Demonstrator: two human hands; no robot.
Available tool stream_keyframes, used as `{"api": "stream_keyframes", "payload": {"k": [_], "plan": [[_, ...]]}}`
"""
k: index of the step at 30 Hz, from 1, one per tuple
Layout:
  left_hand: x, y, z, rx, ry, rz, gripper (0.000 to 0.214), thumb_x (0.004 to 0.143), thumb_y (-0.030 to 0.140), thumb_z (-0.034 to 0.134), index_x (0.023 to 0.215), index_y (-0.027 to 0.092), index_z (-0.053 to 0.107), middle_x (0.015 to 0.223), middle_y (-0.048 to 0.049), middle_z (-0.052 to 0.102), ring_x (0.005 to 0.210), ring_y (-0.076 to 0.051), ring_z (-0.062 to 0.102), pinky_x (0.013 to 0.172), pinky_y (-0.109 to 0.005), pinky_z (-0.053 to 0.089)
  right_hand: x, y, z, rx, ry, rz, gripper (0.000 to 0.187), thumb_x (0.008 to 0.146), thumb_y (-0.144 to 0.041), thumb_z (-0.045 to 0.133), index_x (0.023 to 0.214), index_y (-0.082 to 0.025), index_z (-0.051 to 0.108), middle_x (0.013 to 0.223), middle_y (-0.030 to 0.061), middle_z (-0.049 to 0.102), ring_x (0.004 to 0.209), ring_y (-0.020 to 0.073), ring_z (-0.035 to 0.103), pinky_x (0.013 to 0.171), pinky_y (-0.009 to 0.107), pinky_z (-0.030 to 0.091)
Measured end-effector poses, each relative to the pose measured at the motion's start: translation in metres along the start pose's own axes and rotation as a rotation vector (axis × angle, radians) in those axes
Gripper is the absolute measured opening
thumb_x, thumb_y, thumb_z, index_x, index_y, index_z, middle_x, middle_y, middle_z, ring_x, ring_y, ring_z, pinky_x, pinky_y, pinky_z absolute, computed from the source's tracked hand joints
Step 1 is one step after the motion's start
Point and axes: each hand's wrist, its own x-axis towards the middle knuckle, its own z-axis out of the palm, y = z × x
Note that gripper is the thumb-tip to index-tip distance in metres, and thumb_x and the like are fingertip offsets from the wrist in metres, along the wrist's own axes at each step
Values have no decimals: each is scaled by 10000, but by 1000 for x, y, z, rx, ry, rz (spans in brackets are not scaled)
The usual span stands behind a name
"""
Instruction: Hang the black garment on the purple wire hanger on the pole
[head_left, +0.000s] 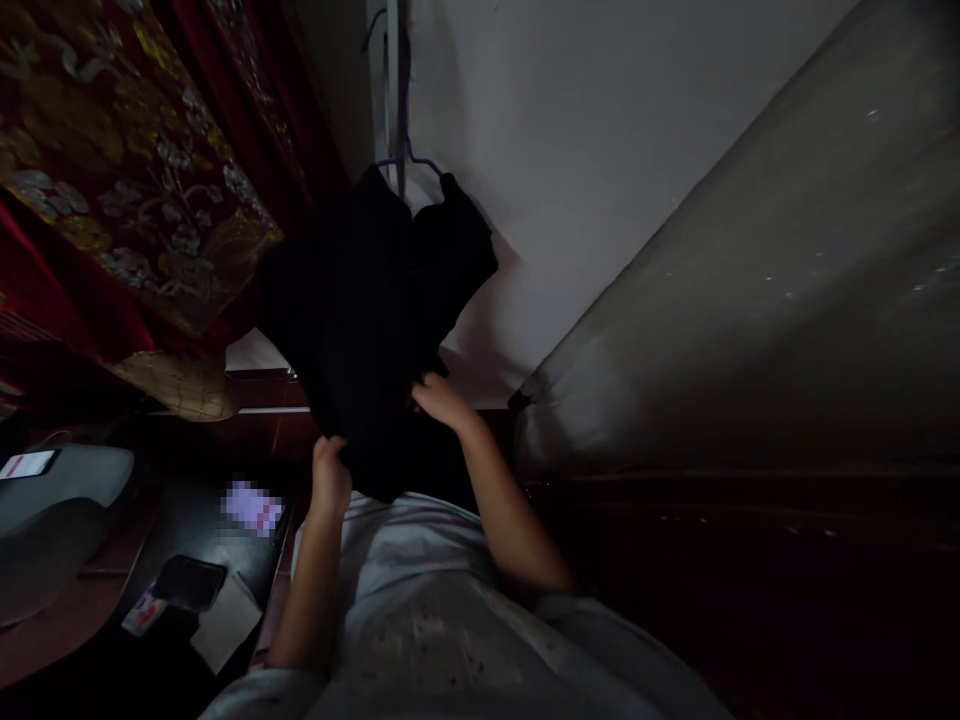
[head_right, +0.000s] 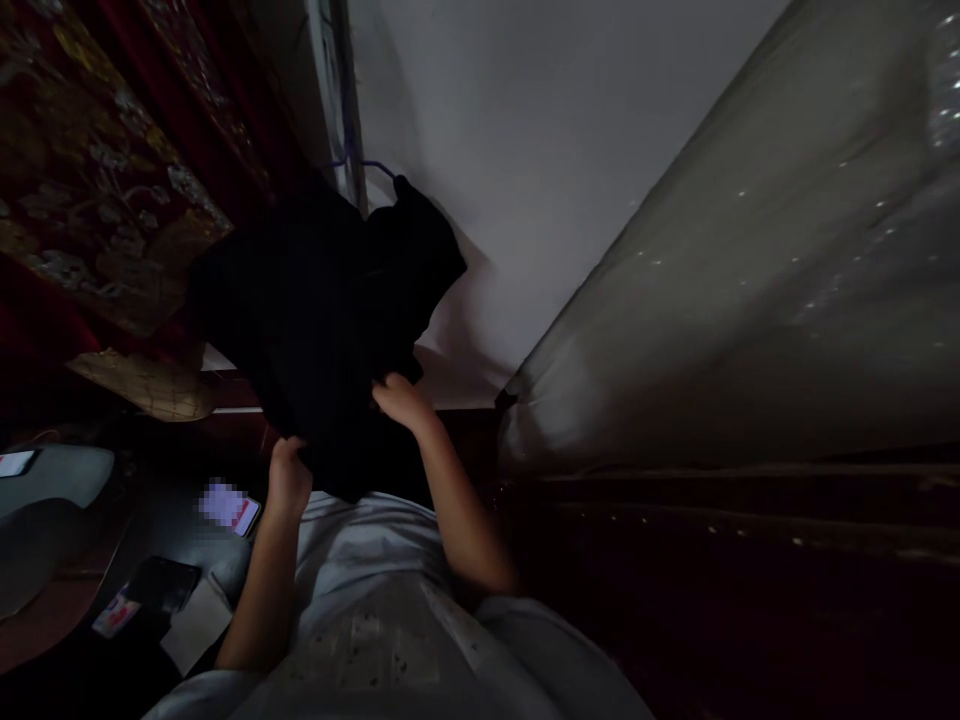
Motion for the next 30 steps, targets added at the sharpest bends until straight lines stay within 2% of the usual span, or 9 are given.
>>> {"api": "stream_keyframes", "payload": {"k": [4,6,7,9,11,13,17,25,30], "plan": [[-2,10,8,-108,242,496,375,685,222,686,1043,230,575,1126,-2,615,1066,-160,595,929,-244,460,-34,8,0,85,27,64,558,928,-642,453,610,-191,533,556,46,585,501,124,539,509,242,394],[-10,12,17,-27,234,742,423,711,171,731,1105,228,586,1215,-34,588,1143,-184,582,985,-278,464,-43,2,-4,143,67,35,585,867,-704,538,578,-199,481,524,10,525,500,100,492,523,233,369],[-14,12,23,54,157,799,386,747,174,735,1105,221,599,1211,-46,592,1152,-195,584,1003,-295,467,-46,-2,-5,188,89,20,605,829,-730,585,563,-206,445,504,-8,488,493,90,463,522,232,352],[-23,9,40,242,-103,780,318,816,197,726,1120,202,631,1186,-74,618,1152,-219,599,1026,-324,472,-50,-13,-4,279,129,-1,649,779,-774,632,552,-217,388,473,-34,422,473,80,409,512,239,319],[-27,6,58,364,-356,662,353,838,197,726,1183,192,652,1197,-99,646,1154,-238,616,1039,-333,473,-54,-23,1,325,157,-22,674,765,-802,640,552,-219,377,468,-43,393,469,78,382,513,248,312],[-27,4,73,387,-475,577,359,834,189,725,1190,188,681,1191,-104,669,1137,-247,629,1038,-329,474,-59,-31,5,327,179,-60,691,758,-825,639,548,-214,393,486,-37,400,488,82,385,532,255,334],[-22,5,86,329,-435,522,151,864,224,680,997,182,737,984,-74,701,988,-238,647,966,-316,492,-70,-39,6,294,98,-146,707,799,-852,567,552,-204,430,522,-19,422,528,97,407,564,267,363],[-23,6,77,322,-344,558,114,910,252,646,874,175,721,873,-50,661,863,-203,619,829,-269,475,-75,-45,5,361,-146,-175,519,877,-682,595,745,-180,584,589,-19,516,559,99,467,557,240,368],[-22,8,76,321,-367,580,119,903,279,677,849,178,708,866,-49,635,858,-201,593,824,-267,455,-73,-47,2,366,-115,-169,399,884,-515,584,676,-174,593,515,-28,483,496,93,446,532,242,359]]}}
